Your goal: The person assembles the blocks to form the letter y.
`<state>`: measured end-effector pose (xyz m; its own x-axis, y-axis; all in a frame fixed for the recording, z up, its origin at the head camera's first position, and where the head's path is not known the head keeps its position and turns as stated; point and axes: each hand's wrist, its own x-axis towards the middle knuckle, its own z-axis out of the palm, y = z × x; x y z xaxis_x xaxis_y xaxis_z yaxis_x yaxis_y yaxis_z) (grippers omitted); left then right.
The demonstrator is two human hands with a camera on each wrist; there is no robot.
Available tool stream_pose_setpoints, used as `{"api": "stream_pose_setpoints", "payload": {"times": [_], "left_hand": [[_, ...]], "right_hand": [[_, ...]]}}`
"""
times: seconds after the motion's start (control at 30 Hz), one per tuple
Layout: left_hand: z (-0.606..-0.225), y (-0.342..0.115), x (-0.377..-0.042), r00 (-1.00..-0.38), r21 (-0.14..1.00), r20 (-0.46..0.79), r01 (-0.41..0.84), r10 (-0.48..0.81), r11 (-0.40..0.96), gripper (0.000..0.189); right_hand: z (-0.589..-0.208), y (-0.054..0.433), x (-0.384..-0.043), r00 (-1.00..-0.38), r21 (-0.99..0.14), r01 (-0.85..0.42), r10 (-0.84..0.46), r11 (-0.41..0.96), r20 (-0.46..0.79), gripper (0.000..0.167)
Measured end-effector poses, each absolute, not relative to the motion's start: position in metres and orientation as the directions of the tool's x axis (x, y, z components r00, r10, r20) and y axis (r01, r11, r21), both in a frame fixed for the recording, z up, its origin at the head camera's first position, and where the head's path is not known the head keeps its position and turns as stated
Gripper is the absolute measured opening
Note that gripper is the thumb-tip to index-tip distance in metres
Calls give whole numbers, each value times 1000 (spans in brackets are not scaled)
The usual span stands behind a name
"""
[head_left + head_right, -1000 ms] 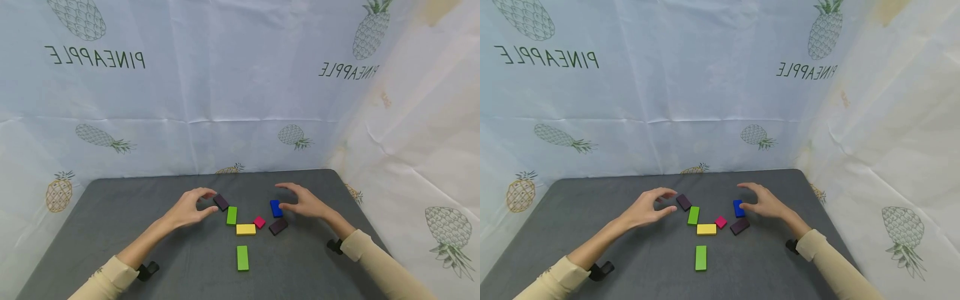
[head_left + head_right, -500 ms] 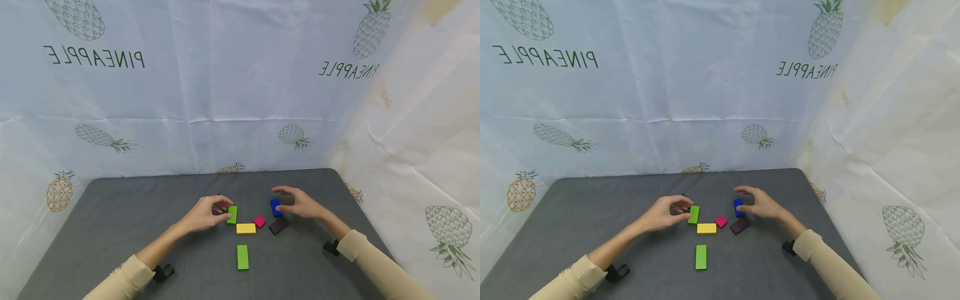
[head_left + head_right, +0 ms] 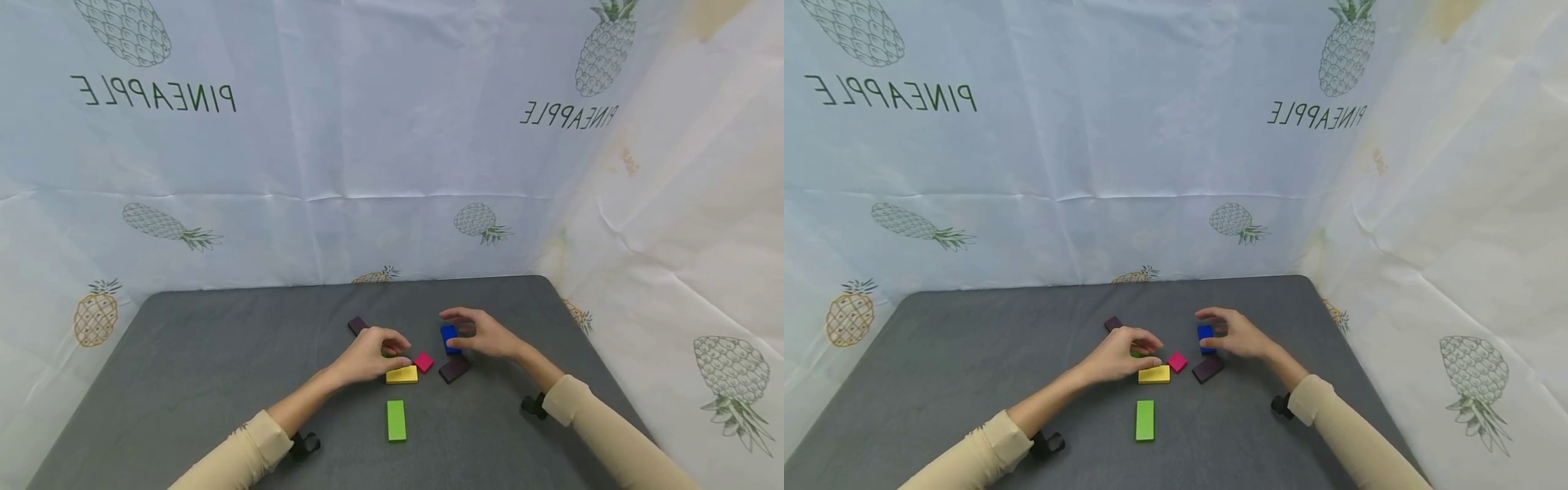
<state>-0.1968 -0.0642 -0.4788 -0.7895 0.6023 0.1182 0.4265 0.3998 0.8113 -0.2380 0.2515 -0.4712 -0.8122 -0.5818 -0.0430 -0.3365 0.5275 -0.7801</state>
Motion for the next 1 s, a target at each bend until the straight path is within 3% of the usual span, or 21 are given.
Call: {"api": "stream_pose_setpoints", "payload": {"times": [0.37,0.6,0.87,1.0], "left_hand": [[-496,-32,-201,-800,770,136,456,584,446,33],[-515,-27,-210,-772,723,217,538,598,433,36],[-505,-20,-207,-814,740,135,462,566,488,35],[-516,-20,-213,-795,725,186,507,577,466,34]], "right_hand": [[-477,251,-239,-804,-797,-324,-593,510,-52,61],[-477,252,-239,-810,-796,-316,-584,516,-57,61],[-477,255,-241,-817,-798,-293,-571,527,-77,62],[-479,256,-242,-819,-799,-286,-568,528,-83,62]]}}
